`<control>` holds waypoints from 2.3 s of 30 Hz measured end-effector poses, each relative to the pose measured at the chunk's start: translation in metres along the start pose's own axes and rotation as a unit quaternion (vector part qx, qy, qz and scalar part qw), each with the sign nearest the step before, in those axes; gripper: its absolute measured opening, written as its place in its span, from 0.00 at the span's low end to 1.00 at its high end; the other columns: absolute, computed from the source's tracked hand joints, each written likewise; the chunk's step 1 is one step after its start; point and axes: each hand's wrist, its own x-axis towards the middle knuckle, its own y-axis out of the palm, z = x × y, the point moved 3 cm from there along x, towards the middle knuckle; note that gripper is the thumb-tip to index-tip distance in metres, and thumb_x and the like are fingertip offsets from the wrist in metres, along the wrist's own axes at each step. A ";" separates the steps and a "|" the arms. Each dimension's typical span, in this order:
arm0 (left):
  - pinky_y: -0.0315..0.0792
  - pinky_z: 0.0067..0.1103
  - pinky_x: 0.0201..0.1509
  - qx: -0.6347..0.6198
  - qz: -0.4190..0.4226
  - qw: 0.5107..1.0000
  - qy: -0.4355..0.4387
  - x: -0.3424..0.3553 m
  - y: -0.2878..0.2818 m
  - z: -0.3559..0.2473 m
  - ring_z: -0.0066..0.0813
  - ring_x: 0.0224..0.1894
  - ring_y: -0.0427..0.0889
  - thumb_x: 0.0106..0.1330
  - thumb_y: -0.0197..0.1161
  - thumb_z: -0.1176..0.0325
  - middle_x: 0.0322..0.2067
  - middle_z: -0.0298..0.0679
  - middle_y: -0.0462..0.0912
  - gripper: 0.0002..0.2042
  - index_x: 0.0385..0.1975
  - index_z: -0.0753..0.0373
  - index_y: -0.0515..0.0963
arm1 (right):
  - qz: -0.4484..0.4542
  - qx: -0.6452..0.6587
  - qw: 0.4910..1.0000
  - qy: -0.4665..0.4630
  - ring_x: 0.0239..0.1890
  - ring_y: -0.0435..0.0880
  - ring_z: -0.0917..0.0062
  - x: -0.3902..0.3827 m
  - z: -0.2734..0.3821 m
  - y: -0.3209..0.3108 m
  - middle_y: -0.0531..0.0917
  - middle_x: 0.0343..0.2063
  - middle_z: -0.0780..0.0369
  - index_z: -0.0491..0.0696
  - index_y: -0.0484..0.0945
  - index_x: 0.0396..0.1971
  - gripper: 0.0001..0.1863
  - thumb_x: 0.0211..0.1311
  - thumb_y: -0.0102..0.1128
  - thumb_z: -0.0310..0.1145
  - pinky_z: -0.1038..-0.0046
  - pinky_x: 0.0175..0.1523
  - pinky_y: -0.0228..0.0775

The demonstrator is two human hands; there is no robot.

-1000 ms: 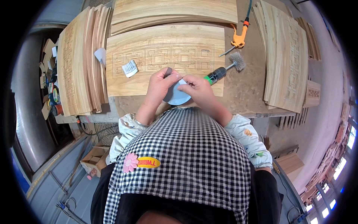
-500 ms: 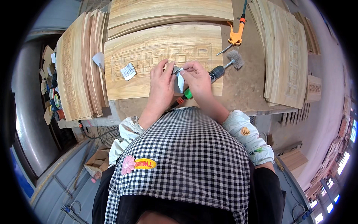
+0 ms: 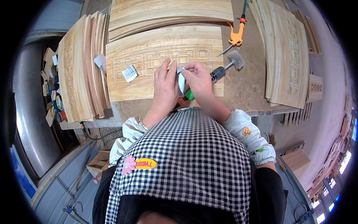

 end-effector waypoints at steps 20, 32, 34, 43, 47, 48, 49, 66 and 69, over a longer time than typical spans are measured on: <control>0.69 0.32 0.37 -0.056 -0.019 0.998 0.000 -0.002 -0.007 0.005 0.42 0.28 0.77 0.57 0.67 0.72 0.23 0.39 0.80 0.04 0.25 0.61 0.78 | 0.022 -0.268 0.963 -0.037 0.28 0.78 0.87 -0.005 0.006 -0.001 0.80 0.25 0.69 0.40 0.80 0.46 0.12 0.61 0.60 0.21 0.82 0.33 0.71; 0.76 0.17 0.46 -0.550 0.239 0.710 -0.368 0.010 0.014 0.045 0.19 0.41 0.82 0.70 0.63 0.72 0.39 0.35 0.86 0.10 0.47 0.66 0.83 | 0.037 -0.062 0.996 0.058 0.31 0.81 0.84 0.017 -0.008 -0.020 0.83 0.30 0.64 0.41 0.79 0.37 0.07 0.64 0.67 0.26 0.81 0.37 0.76; 0.75 0.17 0.45 -0.559 0.208 0.716 -0.363 0.019 0.013 0.041 0.18 0.40 0.81 0.69 0.64 0.70 0.38 0.34 0.86 0.09 0.44 0.67 0.83 | -0.035 -0.051 0.997 0.034 0.29 0.79 0.84 0.024 -0.013 -0.018 0.82 0.27 0.64 0.41 0.79 0.35 0.05 0.63 0.66 0.24 0.81 0.34 0.73; 0.71 0.33 0.39 0.001 0.036 0.996 0.079 0.096 0.032 0.098 0.39 0.32 0.77 0.59 0.70 0.64 0.25 0.37 0.81 0.08 0.25 0.60 0.80 | -0.118 -0.433 0.874 -0.185 0.43 0.82 0.64 0.092 0.009 -0.026 0.83 0.37 0.56 0.44 0.79 0.47 0.20 0.62 0.68 0.42 0.64 0.49 0.73; 0.72 0.33 0.39 0.091 0.088 0.960 0.248 0.132 0.054 0.135 0.37 0.33 0.79 0.57 0.71 0.64 0.26 0.34 0.80 0.08 0.25 0.57 0.78 | -0.134 -0.585 0.708 -0.373 0.58 0.74 0.63 0.147 -0.006 -0.041 0.79 0.51 0.57 0.46 0.77 0.52 0.23 0.59 0.68 0.41 0.61 0.62 0.66; 0.72 0.32 0.38 0.076 0.100 0.957 0.262 0.133 0.054 0.141 0.37 0.33 0.79 0.57 0.71 0.65 0.26 0.34 0.79 0.08 0.25 0.57 0.78 | -0.150 -0.602 0.682 -0.388 0.59 0.73 0.62 0.154 -0.010 -0.043 0.78 0.52 0.57 0.46 0.76 0.52 0.24 0.59 0.68 0.41 0.60 0.63 0.64; 0.73 0.31 0.37 0.061 0.112 0.953 0.275 0.134 0.055 0.148 0.37 0.33 0.79 0.58 0.71 0.65 0.26 0.34 0.79 0.08 0.26 0.57 0.78 | -0.164 -0.619 0.655 -0.402 0.60 0.72 0.61 0.160 -0.013 -0.045 0.77 0.54 0.57 0.47 0.76 0.53 0.25 0.59 0.68 0.41 0.59 0.65 0.63; 0.73 0.29 0.33 -0.078 0.091 0.925 0.360 0.151 0.101 0.122 0.35 0.29 0.77 0.56 0.65 0.71 0.22 0.35 0.75 0.05 0.22 0.58 0.75 | -0.207 -0.613 0.668 -0.367 0.62 0.69 0.55 0.174 -0.020 -0.056 0.75 0.56 0.55 0.46 0.76 0.55 0.24 0.58 0.67 0.37 0.55 0.68 0.58; 0.73 0.29 0.32 -0.070 0.093 0.928 0.353 0.148 0.080 0.154 0.34 0.28 0.77 0.56 0.68 0.73 0.23 0.35 0.77 0.07 0.21 0.58 0.75 | -0.291 -0.609 0.648 -0.353 0.61 0.69 0.54 0.173 -0.021 -0.063 0.75 0.56 0.53 0.45 0.76 0.55 0.24 0.60 0.65 0.38 0.55 0.67 0.58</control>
